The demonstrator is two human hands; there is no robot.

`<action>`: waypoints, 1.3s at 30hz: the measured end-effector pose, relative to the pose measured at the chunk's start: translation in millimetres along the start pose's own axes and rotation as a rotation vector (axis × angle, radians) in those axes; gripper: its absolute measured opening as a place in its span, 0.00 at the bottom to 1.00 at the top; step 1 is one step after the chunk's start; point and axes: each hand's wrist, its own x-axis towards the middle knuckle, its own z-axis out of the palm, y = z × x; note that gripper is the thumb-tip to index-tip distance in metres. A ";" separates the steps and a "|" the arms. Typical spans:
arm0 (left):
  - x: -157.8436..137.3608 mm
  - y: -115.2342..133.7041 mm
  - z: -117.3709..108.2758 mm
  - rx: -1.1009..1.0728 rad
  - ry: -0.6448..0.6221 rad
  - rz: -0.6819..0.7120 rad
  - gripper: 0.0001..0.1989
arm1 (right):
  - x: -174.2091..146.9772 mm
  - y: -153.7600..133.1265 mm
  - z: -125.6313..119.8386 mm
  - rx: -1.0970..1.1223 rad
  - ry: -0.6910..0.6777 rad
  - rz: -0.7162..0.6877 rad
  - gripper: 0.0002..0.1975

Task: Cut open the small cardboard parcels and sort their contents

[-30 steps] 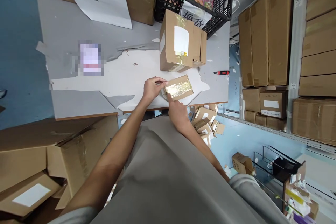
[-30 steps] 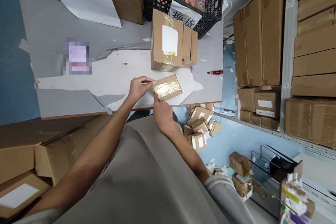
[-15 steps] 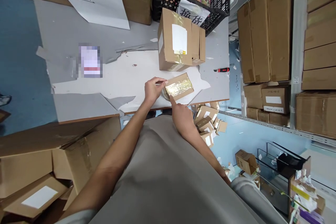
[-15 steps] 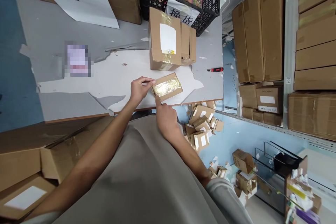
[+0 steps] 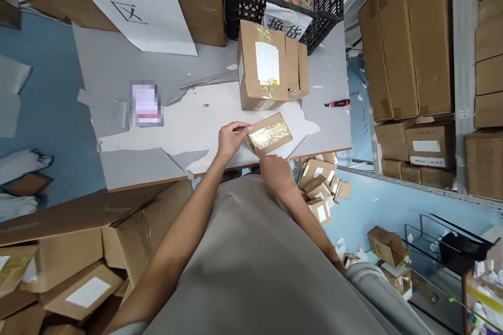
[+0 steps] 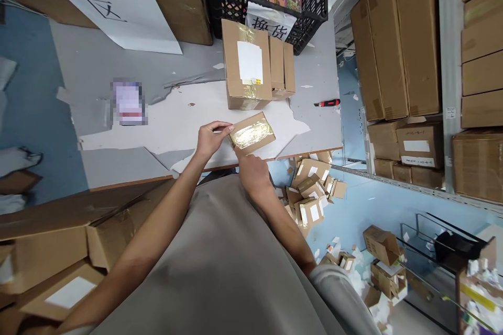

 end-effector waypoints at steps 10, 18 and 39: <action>-32.8 -12.3 28.6 0.017 0.111 -0.117 0.43 | 34.5 115.2 18.6 0.420 0.468 0.167 0.34; -31.8 6.4 70.7 0.132 0.327 -0.077 0.47 | 54.7 151.7 25.3 0.565 0.274 -0.043 0.34; -44.9 3.9 95.5 0.142 0.478 -0.004 0.36 | 50.7 153.9 -17.8 0.295 0.068 -0.109 0.36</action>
